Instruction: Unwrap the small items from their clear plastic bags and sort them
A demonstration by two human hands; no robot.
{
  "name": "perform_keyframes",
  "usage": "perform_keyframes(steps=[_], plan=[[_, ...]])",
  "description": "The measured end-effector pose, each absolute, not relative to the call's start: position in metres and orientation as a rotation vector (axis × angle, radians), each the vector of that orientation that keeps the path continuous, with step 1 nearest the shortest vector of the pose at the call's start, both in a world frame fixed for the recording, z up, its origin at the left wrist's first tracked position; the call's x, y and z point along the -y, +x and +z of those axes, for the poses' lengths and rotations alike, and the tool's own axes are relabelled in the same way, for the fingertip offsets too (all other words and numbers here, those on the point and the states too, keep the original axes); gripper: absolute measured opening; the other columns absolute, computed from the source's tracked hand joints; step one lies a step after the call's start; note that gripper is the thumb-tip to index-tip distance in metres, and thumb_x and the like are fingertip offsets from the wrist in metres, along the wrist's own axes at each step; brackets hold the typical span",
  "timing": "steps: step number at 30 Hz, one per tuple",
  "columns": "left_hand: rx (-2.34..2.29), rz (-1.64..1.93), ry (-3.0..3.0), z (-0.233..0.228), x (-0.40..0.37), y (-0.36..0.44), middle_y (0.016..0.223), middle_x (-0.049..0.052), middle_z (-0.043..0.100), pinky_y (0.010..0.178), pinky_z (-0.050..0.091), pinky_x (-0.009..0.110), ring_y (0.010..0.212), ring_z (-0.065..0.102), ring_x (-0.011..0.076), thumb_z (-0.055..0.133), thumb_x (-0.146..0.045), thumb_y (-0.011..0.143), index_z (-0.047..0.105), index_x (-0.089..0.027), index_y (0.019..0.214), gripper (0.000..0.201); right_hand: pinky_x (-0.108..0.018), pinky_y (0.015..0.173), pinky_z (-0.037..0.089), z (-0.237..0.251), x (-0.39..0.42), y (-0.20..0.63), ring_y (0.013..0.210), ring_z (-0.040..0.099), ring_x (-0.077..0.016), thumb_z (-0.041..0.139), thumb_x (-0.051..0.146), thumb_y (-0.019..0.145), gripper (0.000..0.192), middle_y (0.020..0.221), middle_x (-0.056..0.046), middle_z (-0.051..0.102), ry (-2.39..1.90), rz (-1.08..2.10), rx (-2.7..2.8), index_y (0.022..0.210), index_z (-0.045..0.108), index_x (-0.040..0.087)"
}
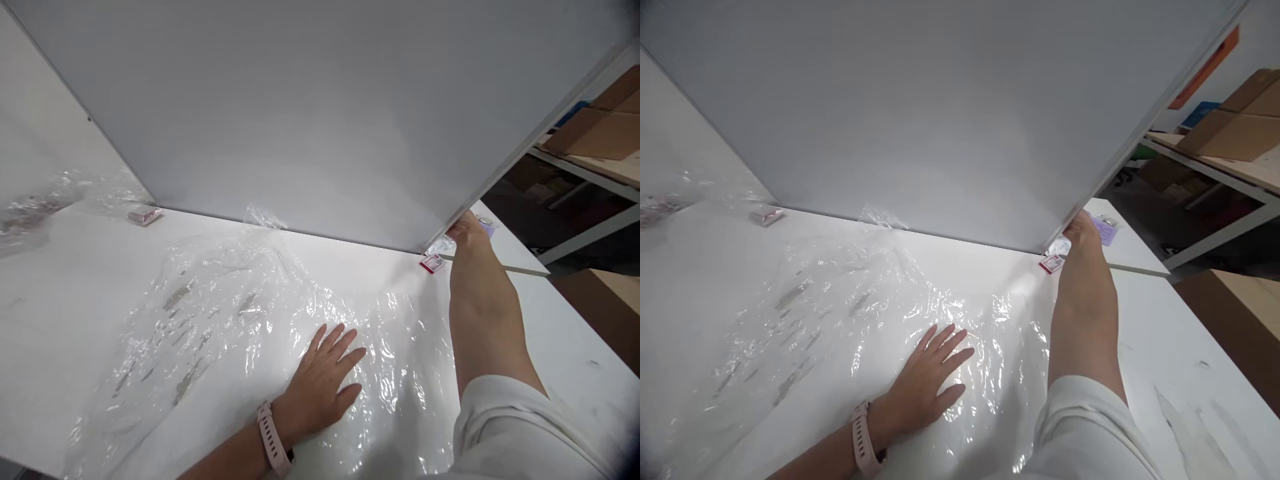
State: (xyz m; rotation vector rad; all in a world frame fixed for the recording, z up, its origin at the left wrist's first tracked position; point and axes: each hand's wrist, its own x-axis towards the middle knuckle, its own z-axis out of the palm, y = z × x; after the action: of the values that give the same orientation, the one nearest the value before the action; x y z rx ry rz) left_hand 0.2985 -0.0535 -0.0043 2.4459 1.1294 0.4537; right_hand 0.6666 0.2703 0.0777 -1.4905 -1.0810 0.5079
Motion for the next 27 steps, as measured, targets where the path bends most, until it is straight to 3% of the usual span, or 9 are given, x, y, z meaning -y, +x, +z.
perform_keyframes(steps=[3,7,11,13,17,19,21,24,27], plan=[[-1.128,0.426,2.485,-0.007,0.053,0.298,0.164,0.001,0.032,0.128,0.018,0.055,0.155,0.021,0.0242,0.046,-0.039,0.102,0.042,-0.029,0.15,0.05,-0.027,0.078,0.042,0.078,-0.247,0.674,0.082,0.056,-0.0066,0.05,0.028,0.095,0.026,0.096,-0.012,0.072,-1.562,0.652,1.043,0.094,0.065,0.007],[-1.126,0.414,2.506,-0.01,0.052,0.298,0.164,0.002,0.031,0.127,0.018,0.054,0.155,0.021,0.0246,0.043,-0.043,0.103,0.042,-0.027,0.15,0.05,-0.028,0.077,0.046,0.064,-0.188,0.678,0.082,0.058,-0.0087,0.053,0.029,0.094,0.034,0.118,-0.02,0.066,-1.679,0.579,0.852,0.117,0.063,0.006],[-1.136,0.429,2.509,-0.014,0.051,0.297,0.164,0.001,0.03,0.128,0.016,0.053,0.155,0.019,0.0239,0.04,-0.044,0.104,0.043,-0.028,0.15,0.049,-0.031,0.072,0.049,0.026,-0.076,0.666,0.078,0.061,-0.0151,0.068,0.034,0.083,0.031,0.105,-0.011,0.07,-1.762,0.622,0.886,0.107,0.07,0.015],[-1.129,0.421,2.514,-0.015,0.051,0.297,0.165,0.001,0.029,0.128,0.014,0.053,0.156,0.017,0.0238,0.038,-0.045,0.104,0.043,-0.028,0.15,0.049,-0.034,0.069,0.049,0.01,-0.005,0.655,0.078,0.063,-0.0194,0.067,0.047,0.081,0.039,0.099,-0.01,0.071,-1.928,0.635,1.032,0.107,0.071,0.019],[-1.115,0.376,2.52,-0.015,0.05,0.296,0.166,0.002,0.027,0.128,0.01,0.052,0.156,0.014,0.0243,0.036,-0.046,0.104,0.042,-0.026,0.151,0.052,-0.037,0.068,0.048,0.003,0.122,0.627,0.09,0.066,-0.0272,0.061,0.066,0.078,0.062,0.112,-0.011,0.069,-2.336,0.345,1.318,0.123,0.065,0.023],[-1.112,0.358,2.529,-0.015,0.049,0.296,0.166,0.003,0.028,0.128,0.009,0.052,0.156,0.015,0.0248,0.036,-0.046,0.103,0.043,-0.024,0.151,0.053,-0.036,0.063,0.046,0.005,0.164,0.614,0.085,0.067,-0.0273,0.062,0.071,0.074,0.07,0.109,-0.011,0.069,-2.45,0.304,1.345,0.125,0.063,0.024],[-1.104,0.341,2.535,-0.014,0.049,0.296,0.166,0.004,0.028,0.128,0.008,0.051,0.156,0.015,0.025,0.037,-0.045,0.103,0.043,-0.024,0.151,0.053,-0.033,0.058,0.044,0.007,0.188,0.606,0.073,0.065,-0.0239,0.065,0.07,0.071,0.065,0.092,-0.007,0.07,-2.427,0.433,1.356,0.116,0.065,0.022],[-1.085,0.298,2.507,-0.008,0.05,0.296,0.166,0.005,0.027,0.128,0.005,0.05,0.156,0.013,0.0242,0.039,-0.044,0.101,0.043,-0.023,0.151,0.054,-0.029,0.05,0.038,0.012,0.199,0.604,0.055,0.053,-0.0164,0.069,0.066,0.071,0.048,0.063,-0.002,0.061,-2.215,0.804,1.318,0.084,0.067,0.02],[-1.086,0.195,2.386,0.013,0.055,0.29,0.167,0.007,0.024,0.127,0.005,0.05,0.157,0.01,0.0243,0.042,-0.045,0.1,0.041,-0.021,0.152,0.058,-0.027,0.046,0.033,0.035,0.192,0.61,0.05,0.044,-0.0117,0.075,0.063,0.068,0.046,0.056,-0.001,0.053,-1.973,0.994,1.189,0.066,0.061,0.019]])
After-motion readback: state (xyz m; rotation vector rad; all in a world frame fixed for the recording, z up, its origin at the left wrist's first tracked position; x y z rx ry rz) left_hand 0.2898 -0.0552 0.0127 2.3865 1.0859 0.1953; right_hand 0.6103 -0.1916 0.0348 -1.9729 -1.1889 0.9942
